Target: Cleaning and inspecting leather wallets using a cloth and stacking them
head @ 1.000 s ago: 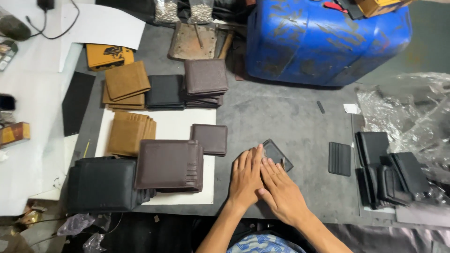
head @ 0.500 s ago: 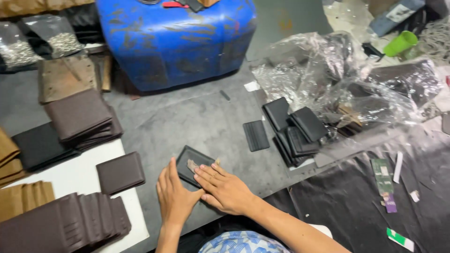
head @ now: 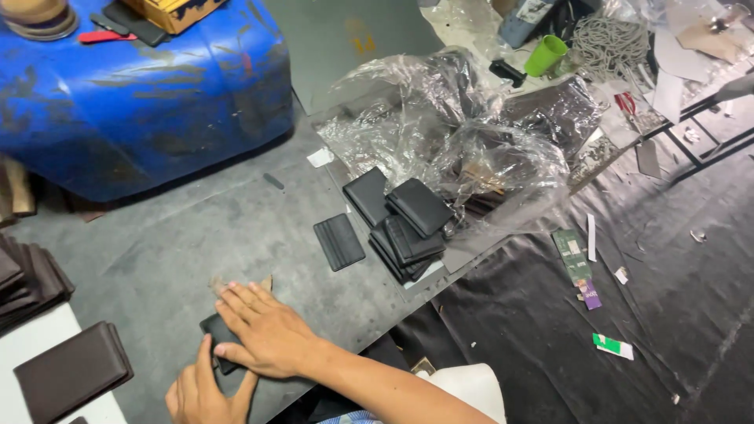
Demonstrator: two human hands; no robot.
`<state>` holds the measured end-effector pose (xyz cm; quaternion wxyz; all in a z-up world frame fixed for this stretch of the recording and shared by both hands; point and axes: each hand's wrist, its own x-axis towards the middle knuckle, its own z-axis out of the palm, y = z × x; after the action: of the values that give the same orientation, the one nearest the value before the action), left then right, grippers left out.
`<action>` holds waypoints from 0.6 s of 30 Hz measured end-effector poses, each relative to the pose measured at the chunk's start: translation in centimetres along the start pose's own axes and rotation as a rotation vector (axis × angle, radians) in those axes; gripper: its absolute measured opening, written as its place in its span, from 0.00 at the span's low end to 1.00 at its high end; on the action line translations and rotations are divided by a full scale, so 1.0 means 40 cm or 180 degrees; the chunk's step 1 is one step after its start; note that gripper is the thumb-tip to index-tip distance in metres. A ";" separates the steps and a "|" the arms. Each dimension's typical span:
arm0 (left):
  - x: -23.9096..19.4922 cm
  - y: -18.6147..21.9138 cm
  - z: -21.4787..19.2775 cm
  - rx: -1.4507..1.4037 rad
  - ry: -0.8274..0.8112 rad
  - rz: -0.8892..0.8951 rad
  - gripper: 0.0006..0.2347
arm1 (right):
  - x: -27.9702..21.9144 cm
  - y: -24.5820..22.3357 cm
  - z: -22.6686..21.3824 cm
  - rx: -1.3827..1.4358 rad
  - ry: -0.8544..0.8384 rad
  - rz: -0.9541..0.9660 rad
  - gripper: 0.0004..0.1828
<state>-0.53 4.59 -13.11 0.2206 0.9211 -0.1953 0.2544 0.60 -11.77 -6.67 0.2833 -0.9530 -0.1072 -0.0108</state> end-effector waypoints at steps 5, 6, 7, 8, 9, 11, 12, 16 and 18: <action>-0.009 -0.098 0.072 0.0013 -0.0240 0.0077 0.29 | -0.118 -0.001 0.018 0.0032 0.0106 -0.0666 0.40; -0.008 -0.117 0.082 0.0157 -0.0196 0.0164 0.31 | -0.151 -0.007 0.016 0.0153 0.0304 -0.1039 0.37; 0.024 -0.090 0.051 0.0165 -0.0196 0.0169 0.31 | -0.158 0.007 0.007 0.0159 0.0309 -0.1041 0.37; 0.056 -0.062 0.021 0.0530 -0.1061 -0.0177 0.34 | -0.165 0.023 -0.003 -0.0080 0.0065 -0.1088 0.37; 0.088 -0.034 -0.009 0.0897 -0.1909 -0.0554 0.39 | -0.172 0.038 -0.013 -0.0319 -0.0180 -0.1132 0.37; 0.218 0.016 -0.064 0.0889 -0.2903 -0.0913 0.39 | -0.155 0.041 -0.010 -0.0320 -0.0150 -0.1125 0.37; 0.284 0.043 -0.087 0.0862 -0.3865 -0.1301 0.41 | -0.148 0.045 -0.010 -0.0348 -0.0118 -0.1120 0.37; 0.249 -0.030 -0.054 0.0634 -0.3553 -0.1009 0.49 | -0.100 0.033 0.019 -0.0442 0.0155 -0.0818 0.38; 0.261 -0.038 -0.042 0.0698 -0.3932 -0.1050 0.45 | -0.060 0.021 0.024 -0.0426 -0.0020 -0.0236 0.42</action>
<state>7.82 4.10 -6.50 0.0085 0.9329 -0.1151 -0.3411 -1.59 -12.44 -8.12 0.2181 -0.9652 -0.1423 -0.0255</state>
